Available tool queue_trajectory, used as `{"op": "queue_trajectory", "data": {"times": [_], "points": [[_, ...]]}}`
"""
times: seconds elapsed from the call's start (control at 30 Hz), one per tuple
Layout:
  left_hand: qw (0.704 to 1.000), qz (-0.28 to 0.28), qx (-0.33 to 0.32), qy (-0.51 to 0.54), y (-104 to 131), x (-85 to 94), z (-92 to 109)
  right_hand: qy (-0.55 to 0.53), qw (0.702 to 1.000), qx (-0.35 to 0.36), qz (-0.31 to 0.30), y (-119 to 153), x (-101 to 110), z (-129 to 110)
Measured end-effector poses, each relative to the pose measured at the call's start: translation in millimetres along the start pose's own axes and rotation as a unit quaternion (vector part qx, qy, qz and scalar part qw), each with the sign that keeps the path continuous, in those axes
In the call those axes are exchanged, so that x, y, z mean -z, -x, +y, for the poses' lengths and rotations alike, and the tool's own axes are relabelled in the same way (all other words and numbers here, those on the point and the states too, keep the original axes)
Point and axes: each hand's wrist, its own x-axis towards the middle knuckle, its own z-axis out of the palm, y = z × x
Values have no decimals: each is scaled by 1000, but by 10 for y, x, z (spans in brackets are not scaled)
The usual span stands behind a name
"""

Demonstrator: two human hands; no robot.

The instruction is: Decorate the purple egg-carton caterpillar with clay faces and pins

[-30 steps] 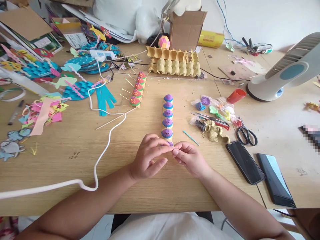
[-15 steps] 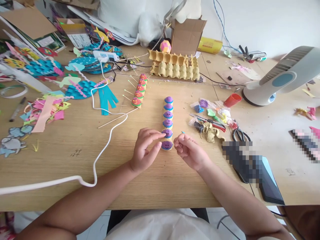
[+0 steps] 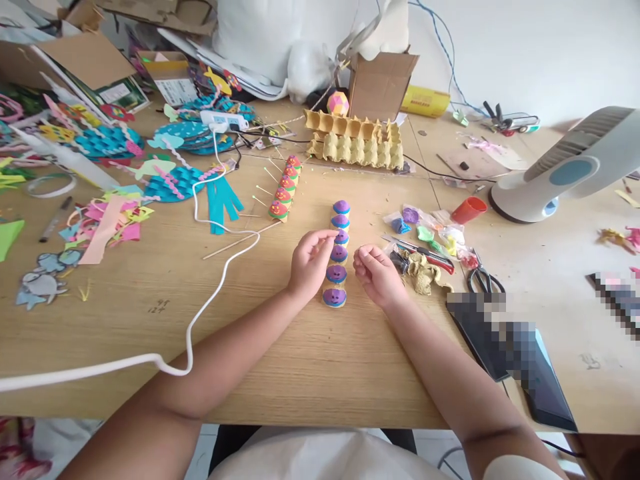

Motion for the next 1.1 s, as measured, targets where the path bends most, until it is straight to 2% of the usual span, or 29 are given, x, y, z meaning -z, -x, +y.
{"op": "queue_trajectory", "data": {"times": [0.1, 0.23, 0.33, 0.53, 0.9, 1.1], "points": [[997, 8, -58, -51, 37, 33, -143, -59, 998, -28, -25, -25, 44, -11], [993, -3, -95, -68, 59, 99, -182, -92, 993, -58, -34, -69, 66, -45], [990, -28, -114, -84, 65, 96, -131, -77, 996, -44, -29, -77, 72, -37], [971, -66, -192, -123, 73, 83, -41, 12, 1000, 10, -10, -59, 87, 14], [970, -73, -196, -127, 48, 86, -52, 129, 988, 85, -26, -50, 159, 123], [972, -76, -175, -135, 54, 84, -39, 162, 984, 72, -26, -38, 133, 109]]}}
